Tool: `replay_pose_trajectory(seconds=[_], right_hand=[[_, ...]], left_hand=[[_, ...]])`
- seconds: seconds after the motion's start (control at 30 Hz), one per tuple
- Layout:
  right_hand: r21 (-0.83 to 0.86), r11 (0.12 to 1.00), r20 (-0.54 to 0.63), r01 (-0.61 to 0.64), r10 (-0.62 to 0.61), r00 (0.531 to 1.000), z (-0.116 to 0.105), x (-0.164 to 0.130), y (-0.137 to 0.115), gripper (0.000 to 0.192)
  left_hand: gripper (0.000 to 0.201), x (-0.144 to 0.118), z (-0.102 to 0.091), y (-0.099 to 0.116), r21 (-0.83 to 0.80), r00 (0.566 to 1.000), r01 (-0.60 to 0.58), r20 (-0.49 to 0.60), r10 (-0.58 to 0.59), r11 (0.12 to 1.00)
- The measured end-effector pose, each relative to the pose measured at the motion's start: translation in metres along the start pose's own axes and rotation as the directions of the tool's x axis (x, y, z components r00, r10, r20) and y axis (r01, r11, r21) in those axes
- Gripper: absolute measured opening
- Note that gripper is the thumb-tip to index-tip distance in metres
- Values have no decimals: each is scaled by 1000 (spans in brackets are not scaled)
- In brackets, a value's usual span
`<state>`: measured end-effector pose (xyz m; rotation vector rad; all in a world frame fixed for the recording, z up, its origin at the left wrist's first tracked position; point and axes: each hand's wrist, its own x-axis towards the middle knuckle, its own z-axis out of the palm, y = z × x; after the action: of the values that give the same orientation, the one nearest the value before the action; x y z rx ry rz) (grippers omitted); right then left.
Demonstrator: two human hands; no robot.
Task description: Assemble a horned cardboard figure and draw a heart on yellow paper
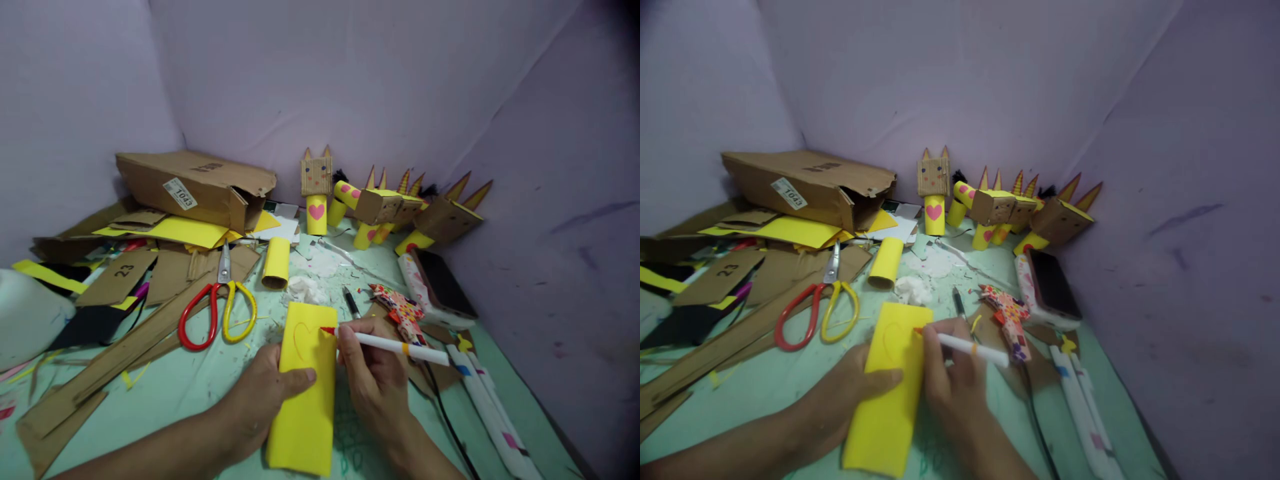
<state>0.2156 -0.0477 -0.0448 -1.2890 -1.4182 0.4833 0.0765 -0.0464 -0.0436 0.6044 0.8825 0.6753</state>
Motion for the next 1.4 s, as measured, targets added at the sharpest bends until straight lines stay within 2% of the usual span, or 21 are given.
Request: replay_pose_trajectory(seconds=[0.2,0.47,0.67,0.87,1.13,1.27,1.4], right_hand=[[11,1000,46,18,-18,999,0,-2,3,12],[-31,995,66,96,-94,993,3,-2,4,9],[42,999,89,30,-34,995,6,-4,2,9],[67,998,-28,-17,19,999,-1,0,3,9],[63,994,66,91,-95,993,4,-2,0,7],[18,999,41,35,-36,999,2,-1,1,6],[52,999,-4,-12,12,1000,-2,-1,2,8]], left_hand=[[40,1,0,0,10,1000,-12,17,11,1000],[31,-3,3,1,26,1000,-7,-14,7,1000],[31,-2,2,2,20,1000,6,-9,-5,1000],[37,1,-1,-1,-14,1000,-16,13,17,1000],[31,-1,1,-2,17,1000,-11,-12,12,1000],[33,0,0,-3,11,1000,-3,-7,3,1000],[35,1,-1,-2,-18,1000,5,1,-5,1000]])
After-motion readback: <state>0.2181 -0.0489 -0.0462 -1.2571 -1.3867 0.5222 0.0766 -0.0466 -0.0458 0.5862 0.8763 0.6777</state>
